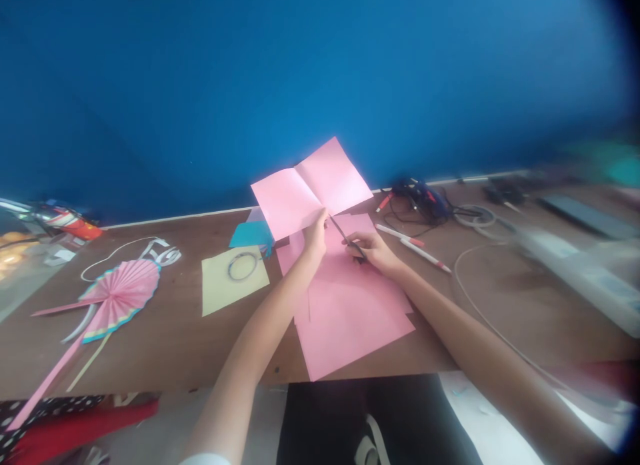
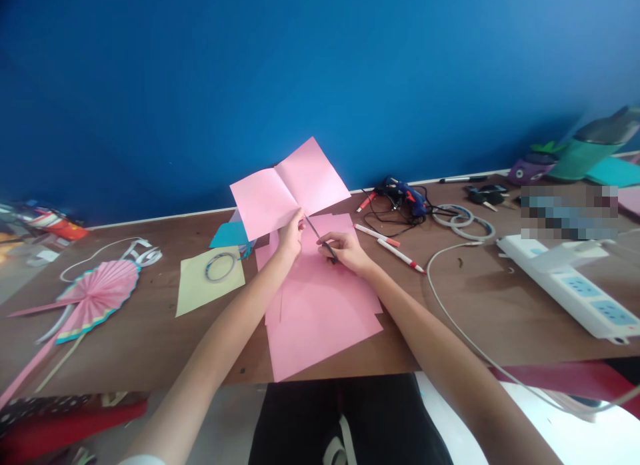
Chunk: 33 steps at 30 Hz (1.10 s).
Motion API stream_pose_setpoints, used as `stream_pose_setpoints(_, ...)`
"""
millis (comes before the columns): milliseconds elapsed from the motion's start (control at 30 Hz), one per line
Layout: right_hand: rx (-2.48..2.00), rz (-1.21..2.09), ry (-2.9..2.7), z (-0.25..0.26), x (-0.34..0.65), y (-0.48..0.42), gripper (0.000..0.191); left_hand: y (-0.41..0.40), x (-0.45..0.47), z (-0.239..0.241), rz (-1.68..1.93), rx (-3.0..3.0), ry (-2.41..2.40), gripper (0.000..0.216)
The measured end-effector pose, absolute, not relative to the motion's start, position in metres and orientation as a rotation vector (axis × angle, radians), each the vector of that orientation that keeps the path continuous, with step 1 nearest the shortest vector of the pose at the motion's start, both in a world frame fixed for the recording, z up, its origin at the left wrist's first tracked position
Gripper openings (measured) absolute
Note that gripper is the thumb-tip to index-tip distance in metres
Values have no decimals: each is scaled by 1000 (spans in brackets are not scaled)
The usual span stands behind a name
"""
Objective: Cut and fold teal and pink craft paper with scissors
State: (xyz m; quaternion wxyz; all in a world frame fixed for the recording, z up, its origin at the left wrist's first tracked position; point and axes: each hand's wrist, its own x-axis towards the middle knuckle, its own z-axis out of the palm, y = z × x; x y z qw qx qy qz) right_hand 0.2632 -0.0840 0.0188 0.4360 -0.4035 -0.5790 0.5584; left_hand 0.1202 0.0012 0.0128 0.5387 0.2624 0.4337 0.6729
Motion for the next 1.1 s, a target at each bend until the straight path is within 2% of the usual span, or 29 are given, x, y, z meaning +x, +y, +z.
stream_pose_setpoints(833, -1036, 1401, -1461, 19, 263, -85, 45, -2, 121, 19, 1533, 532, 1049, 21)
stream_pose_setpoints(1100, -1046, 1416, -1467, 18, 264, -83, 44, -2, 119, 18, 1500, 568, 1131, 13)
